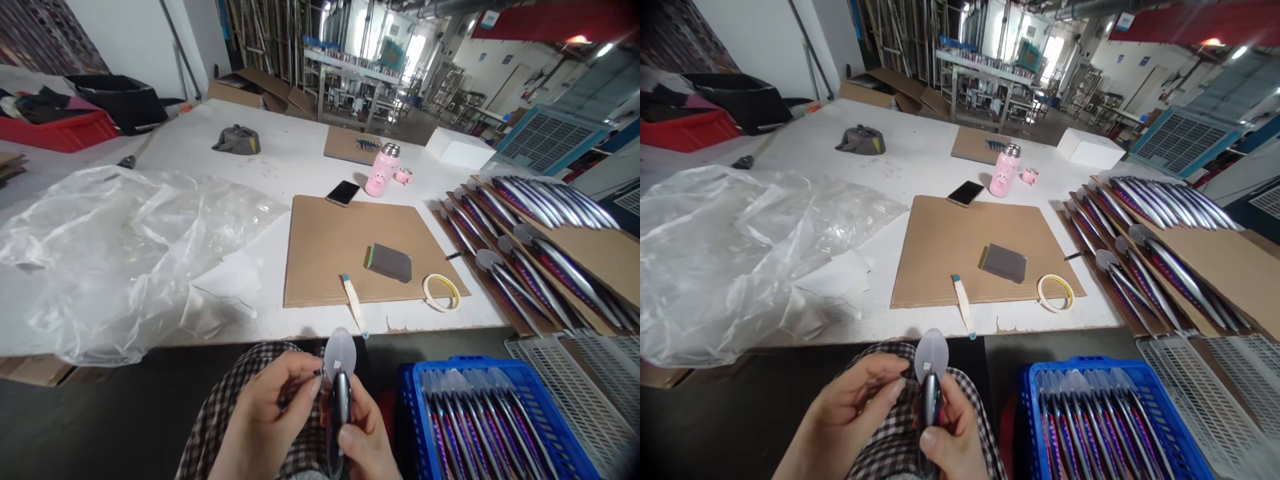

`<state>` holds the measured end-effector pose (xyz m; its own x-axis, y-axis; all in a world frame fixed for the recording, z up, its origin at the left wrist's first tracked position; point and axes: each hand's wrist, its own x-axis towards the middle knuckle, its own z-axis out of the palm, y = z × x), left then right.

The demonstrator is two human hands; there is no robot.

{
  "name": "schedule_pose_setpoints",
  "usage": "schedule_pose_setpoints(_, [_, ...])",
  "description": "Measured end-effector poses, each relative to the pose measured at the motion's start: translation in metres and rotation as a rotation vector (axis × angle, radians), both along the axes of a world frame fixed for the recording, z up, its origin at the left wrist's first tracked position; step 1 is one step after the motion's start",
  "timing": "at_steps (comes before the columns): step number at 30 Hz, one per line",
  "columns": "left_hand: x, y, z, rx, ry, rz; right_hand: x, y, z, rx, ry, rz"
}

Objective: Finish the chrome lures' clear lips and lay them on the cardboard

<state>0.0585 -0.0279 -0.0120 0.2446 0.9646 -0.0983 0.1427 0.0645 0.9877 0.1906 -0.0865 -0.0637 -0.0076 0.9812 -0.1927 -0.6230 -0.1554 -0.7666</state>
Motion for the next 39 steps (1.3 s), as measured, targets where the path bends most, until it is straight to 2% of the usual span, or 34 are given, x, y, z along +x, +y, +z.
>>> schedule_pose_setpoints(3, [0.001, 0.004, -0.008, -0.004, 0.105, -0.08, -0.004, -0.003, -0.003, 0.013, -0.094, -0.091])
schedule_pose_setpoints(8, [0.006, 0.008, -0.007, -0.076, 0.08, -0.064, -0.006, -0.008, -0.006, -0.013, -0.328, -0.217])
schedule_pose_setpoints(13, [0.006, 0.008, -0.006, -0.008, 0.088, -0.045, -0.008, -0.008, -0.005, 0.009, -0.438, -0.211])
schedule_pose_setpoints(16, [0.004, 0.006, -0.008, -0.043, 0.091, -0.011, -0.008, -0.009, -0.009, -0.011, -0.431, -0.215])
schedule_pose_setpoints(23, [0.005, 0.011, -0.002, -0.049, 0.141, -0.063, -0.007, -0.012, -0.014, -0.032, -0.505, -0.236])
schedule_pose_setpoints(28, [0.007, 0.015, 0.004, 0.139, 0.189, -0.006, -0.009, -0.004, -0.004, 0.002, -0.449, -0.192])
schedule_pose_setpoints(30, [0.008, 0.013, 0.008, 0.073, 0.089, -0.028, -0.008, -0.001, 0.0, 0.011, -0.359, -0.185])
schedule_pose_setpoints(32, [0.01, 0.009, 0.014, -0.086, -0.068, -0.046, -0.006, 0.001, 0.003, 0.005, -0.238, -0.148])
schedule_pose_setpoints(35, [0.011, 0.006, 0.02, -0.251, -0.243, 0.007, -0.002, 0.003, 0.006, 0.002, -0.118, -0.063])
schedule_pose_setpoints(37, [0.011, 0.006, 0.018, -0.211, -0.221, 0.048, 0.0, 0.004, 0.007, -0.001, -0.087, -0.047])
schedule_pose_setpoints(39, [0.009, 0.008, 0.012, -0.077, -0.107, 0.047, 0.001, 0.005, 0.008, -0.016, -0.066, -0.048])
